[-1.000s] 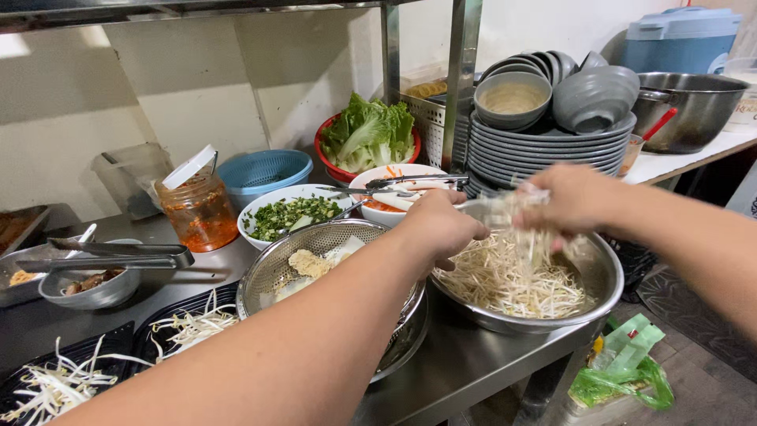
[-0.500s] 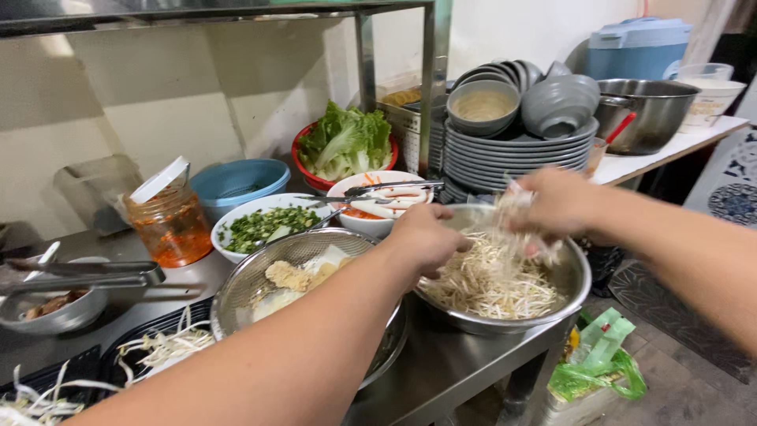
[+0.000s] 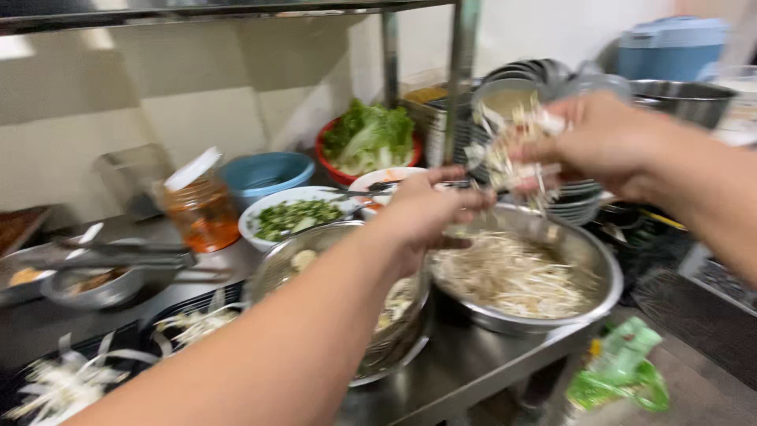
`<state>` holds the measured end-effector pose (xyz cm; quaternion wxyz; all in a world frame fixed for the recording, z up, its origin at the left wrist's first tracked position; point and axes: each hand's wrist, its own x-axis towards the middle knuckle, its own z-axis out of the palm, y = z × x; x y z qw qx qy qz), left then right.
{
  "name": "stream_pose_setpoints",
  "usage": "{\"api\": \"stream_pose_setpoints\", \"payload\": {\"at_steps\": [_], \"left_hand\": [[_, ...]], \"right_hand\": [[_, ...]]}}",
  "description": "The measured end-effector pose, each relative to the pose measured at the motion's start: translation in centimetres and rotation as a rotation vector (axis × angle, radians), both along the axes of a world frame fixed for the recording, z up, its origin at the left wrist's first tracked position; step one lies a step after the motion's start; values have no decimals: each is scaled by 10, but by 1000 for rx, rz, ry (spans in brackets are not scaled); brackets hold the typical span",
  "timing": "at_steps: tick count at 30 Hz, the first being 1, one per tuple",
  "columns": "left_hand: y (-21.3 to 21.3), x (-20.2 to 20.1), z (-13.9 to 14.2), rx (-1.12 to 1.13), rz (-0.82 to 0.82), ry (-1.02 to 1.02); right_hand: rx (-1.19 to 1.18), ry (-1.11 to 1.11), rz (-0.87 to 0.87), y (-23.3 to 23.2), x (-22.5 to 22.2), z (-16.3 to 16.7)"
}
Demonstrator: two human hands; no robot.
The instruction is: The person fills black takeout containers with rice vermicelli noodles, adds bean sprouts, tears lettuce over the boxes, cuts the lettuce with scissors, then uses tongs to add cooked meat, crispy chips, and fried items to each box, working through several containers in sequence.
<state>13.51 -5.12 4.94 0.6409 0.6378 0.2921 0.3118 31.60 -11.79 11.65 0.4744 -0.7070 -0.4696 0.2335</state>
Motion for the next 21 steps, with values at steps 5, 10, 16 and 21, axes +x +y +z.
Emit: {"api": "stream_pose_setpoints", "payload": {"at_steps": [5,10,16,21], "left_hand": [[13,-142,26,-88,-98,-360],[20,-330,8,-149,378,-236],[43,-511,-47,-221,711,-108],[55,-555,-104,-162,1004,384]], "right_hand": [[134,102,439,47,-126,26],[97,350,877,107,-322,-23],[87,577,1122,181,-525,-110],[-136,174,1040,183,-583,-191]]}}
